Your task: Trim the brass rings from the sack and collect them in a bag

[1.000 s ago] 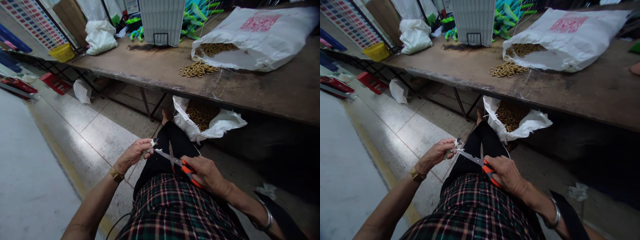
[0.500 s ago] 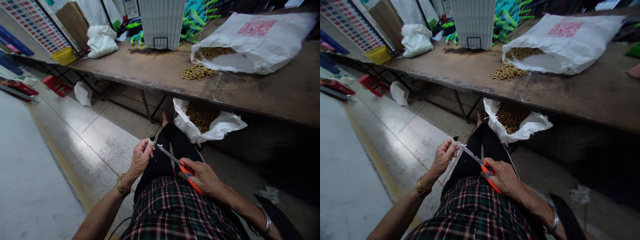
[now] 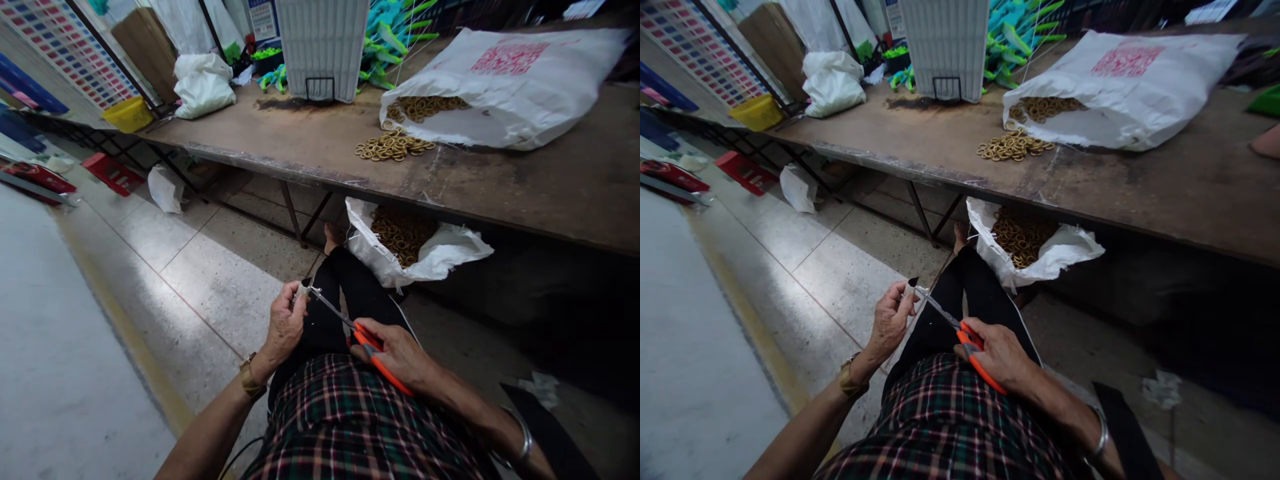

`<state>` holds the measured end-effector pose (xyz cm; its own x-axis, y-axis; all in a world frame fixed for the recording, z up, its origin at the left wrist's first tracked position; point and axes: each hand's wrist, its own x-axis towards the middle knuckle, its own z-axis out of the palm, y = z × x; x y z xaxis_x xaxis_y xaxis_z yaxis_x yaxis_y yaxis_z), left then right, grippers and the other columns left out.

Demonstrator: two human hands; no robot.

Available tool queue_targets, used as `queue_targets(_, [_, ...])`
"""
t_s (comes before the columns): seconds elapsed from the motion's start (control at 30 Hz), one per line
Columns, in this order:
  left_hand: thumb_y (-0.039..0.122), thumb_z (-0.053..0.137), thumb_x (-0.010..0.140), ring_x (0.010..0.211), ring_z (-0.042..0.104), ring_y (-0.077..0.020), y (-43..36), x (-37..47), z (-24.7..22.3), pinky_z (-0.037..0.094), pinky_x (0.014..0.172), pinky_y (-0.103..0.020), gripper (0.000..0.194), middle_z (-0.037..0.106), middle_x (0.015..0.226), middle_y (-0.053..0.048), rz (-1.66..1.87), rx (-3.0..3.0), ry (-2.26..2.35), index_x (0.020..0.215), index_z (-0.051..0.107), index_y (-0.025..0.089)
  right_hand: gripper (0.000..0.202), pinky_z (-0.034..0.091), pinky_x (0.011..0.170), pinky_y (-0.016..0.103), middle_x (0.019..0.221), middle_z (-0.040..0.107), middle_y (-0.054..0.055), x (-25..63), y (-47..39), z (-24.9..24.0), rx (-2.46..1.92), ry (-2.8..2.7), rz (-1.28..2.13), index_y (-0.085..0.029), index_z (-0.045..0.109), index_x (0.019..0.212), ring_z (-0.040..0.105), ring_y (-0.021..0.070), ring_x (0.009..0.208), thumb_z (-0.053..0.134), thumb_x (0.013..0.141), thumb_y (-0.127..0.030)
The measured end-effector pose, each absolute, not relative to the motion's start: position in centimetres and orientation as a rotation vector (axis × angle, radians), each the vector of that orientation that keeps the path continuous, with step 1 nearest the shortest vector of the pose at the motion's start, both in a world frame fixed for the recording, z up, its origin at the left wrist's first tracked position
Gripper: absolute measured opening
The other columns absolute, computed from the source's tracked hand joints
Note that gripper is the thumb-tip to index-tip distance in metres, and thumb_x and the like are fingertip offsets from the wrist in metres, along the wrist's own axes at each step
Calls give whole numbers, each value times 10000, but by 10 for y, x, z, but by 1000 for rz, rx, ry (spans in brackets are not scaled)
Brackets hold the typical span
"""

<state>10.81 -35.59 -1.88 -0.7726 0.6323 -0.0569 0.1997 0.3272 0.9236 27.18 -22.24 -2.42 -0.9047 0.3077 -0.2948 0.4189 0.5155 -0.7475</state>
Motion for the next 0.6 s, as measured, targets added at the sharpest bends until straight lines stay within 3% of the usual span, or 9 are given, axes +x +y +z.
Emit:
queue_targets(0.33, [291, 419, 864, 644, 508, -100, -359, 107, -30, 425, 647, -218, 210, 582, 830, -18, 1329, 823, 2304, 1025, 513, 193, 170, 362, 555, 221, 636, 553, -39, 272, -223, -24, 609, 2607, -1361, -234, 598, 840, 498, 121, 581, 520, 754, -359])
queue_targets(0.6, [250, 458, 841, 590, 500, -87, -358, 107, -33, 419, 607, -209, 187, 575, 755, 4, 1449, 871, 2325, 991, 549, 183, 171, 355, 550, 200, 634, 544, -40, 271, -222, -31, 608, 2526, -1462, -213, 600, 794, 465, 104, 576, 536, 743, -363])
